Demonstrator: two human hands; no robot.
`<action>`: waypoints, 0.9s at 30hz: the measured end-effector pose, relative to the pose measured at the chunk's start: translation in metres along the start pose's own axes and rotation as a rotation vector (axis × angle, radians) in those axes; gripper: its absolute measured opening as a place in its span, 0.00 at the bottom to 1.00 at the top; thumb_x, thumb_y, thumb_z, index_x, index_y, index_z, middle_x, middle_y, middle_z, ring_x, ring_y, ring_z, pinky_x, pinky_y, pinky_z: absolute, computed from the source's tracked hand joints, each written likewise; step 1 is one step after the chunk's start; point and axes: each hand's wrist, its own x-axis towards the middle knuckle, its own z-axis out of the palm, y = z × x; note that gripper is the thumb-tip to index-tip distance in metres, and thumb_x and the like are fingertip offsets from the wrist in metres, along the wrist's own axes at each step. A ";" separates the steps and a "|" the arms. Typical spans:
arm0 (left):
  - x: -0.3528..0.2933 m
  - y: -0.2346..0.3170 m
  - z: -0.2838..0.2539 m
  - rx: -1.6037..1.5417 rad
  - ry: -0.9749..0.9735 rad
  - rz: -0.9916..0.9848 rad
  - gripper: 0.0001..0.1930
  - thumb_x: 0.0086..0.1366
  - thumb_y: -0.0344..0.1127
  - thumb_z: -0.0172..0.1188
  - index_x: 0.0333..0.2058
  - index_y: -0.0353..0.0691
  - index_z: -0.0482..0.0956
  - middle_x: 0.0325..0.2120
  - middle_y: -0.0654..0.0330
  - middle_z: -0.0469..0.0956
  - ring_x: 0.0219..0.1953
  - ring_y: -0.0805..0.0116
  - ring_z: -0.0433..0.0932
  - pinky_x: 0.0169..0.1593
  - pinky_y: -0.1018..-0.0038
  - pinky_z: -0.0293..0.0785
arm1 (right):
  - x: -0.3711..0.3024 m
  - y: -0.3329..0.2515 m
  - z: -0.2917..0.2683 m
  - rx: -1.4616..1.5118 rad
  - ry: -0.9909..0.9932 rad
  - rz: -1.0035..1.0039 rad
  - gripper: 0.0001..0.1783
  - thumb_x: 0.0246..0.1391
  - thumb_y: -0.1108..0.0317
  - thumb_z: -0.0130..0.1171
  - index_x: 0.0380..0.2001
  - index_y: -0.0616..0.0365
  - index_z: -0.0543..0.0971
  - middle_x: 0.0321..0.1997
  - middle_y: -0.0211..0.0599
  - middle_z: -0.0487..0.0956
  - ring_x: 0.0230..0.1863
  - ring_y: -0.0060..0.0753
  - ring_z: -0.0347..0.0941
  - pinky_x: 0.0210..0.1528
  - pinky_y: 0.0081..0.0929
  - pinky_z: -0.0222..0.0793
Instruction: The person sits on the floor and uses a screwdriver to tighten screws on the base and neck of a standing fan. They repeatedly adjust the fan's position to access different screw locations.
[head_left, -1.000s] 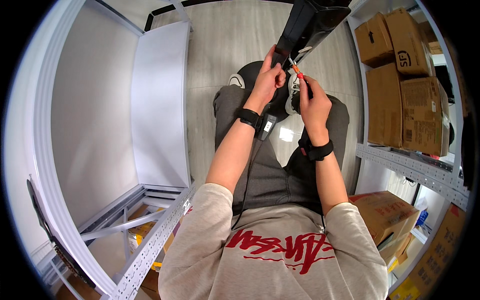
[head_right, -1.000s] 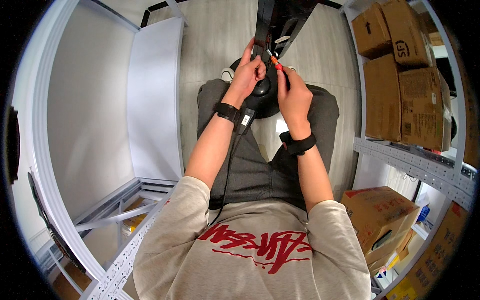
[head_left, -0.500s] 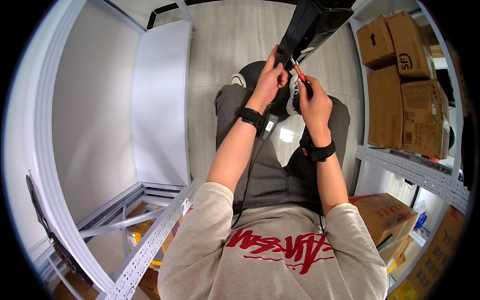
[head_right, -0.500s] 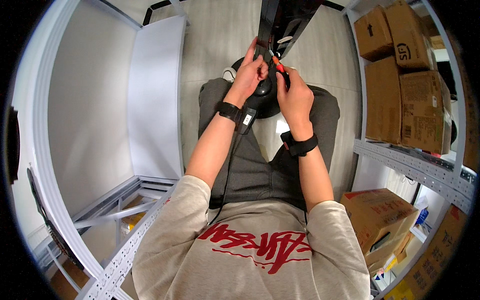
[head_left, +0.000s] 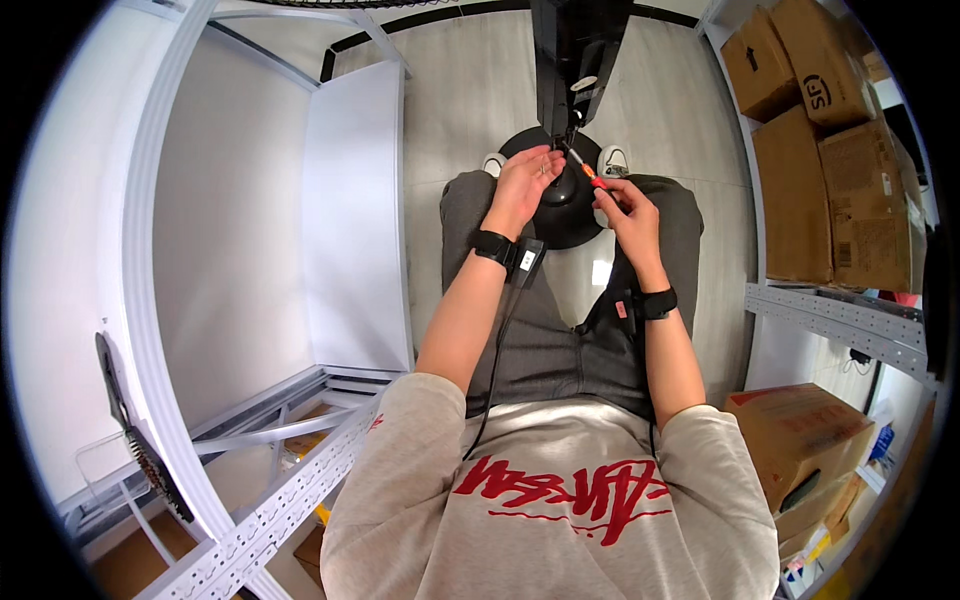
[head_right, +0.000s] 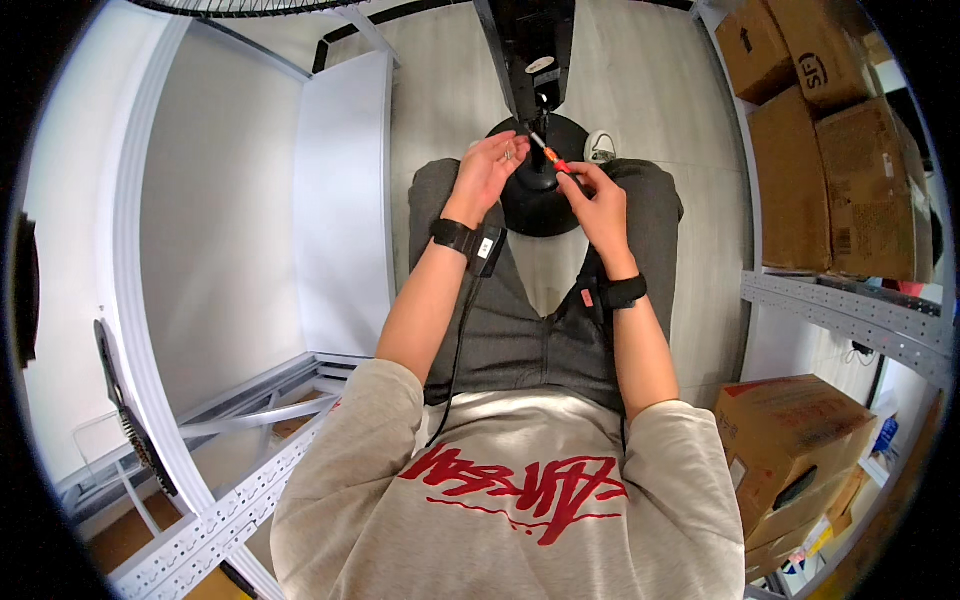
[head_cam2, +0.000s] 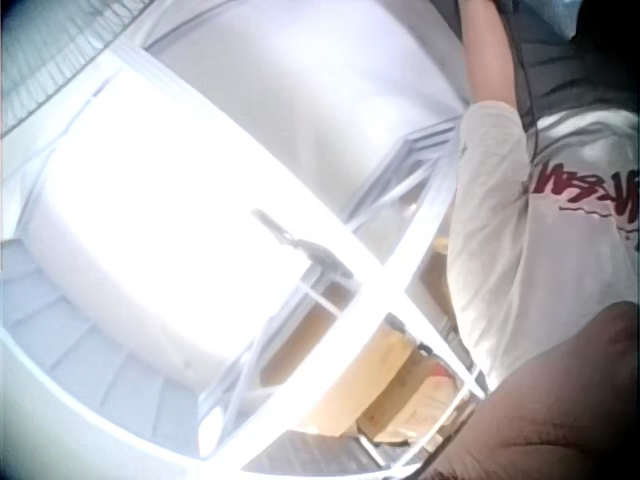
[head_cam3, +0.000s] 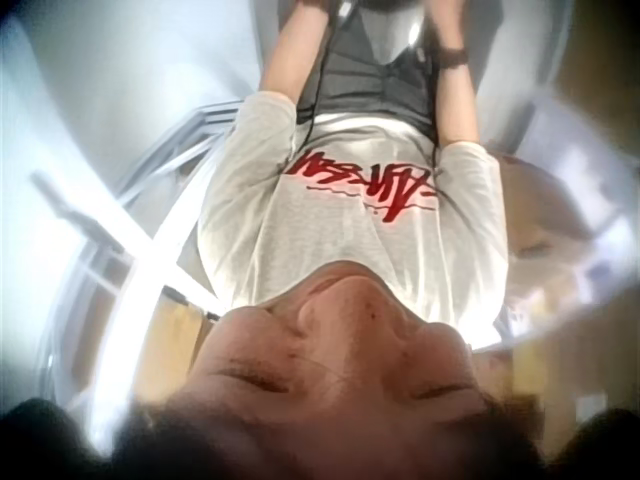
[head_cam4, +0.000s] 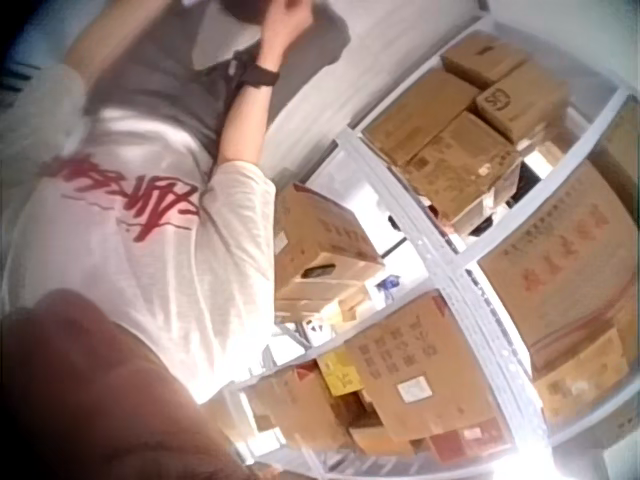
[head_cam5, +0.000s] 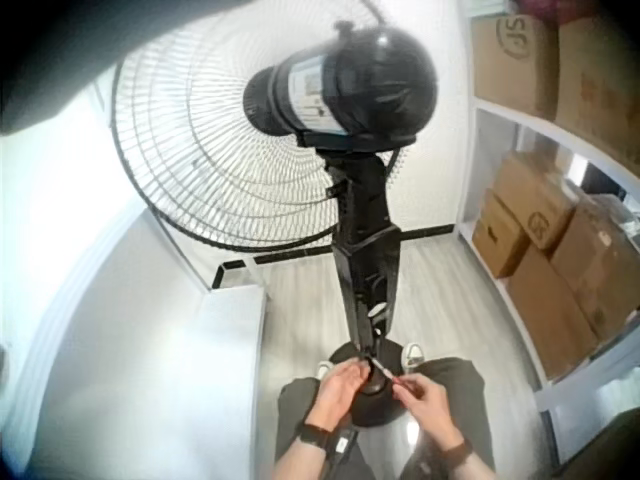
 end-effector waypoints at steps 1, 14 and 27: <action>-0.003 -0.001 0.001 0.026 0.003 -0.011 0.15 0.67 0.25 0.47 0.50 0.22 0.65 0.44 0.44 0.72 0.43 0.58 0.76 0.47 0.68 0.75 | 0.001 0.006 -0.001 0.076 -0.027 0.019 0.13 0.53 0.65 0.63 0.39 0.60 0.80 0.24 0.27 0.81 0.23 0.10 0.68 0.24 0.14 0.61; 0.007 -0.015 -0.015 0.100 -0.046 0.053 0.12 0.67 0.33 0.56 0.45 0.30 0.73 0.37 0.55 0.76 0.38 0.68 0.75 0.45 0.74 0.74 | -0.001 0.019 -0.006 0.062 -0.121 -0.017 0.13 0.50 0.65 0.64 0.38 0.61 0.80 0.26 0.34 0.82 0.29 0.20 0.77 0.34 0.19 0.69; 0.007 -0.019 -0.005 0.030 -0.045 0.062 0.11 0.65 0.27 0.56 0.45 0.30 0.73 0.39 0.52 0.76 0.42 0.67 0.76 0.50 0.74 0.74 | 0.001 0.041 -0.010 -0.033 -0.021 -0.095 0.15 0.48 0.59 0.66 0.37 0.54 0.81 0.25 0.38 0.78 0.28 0.29 0.74 0.33 0.25 0.69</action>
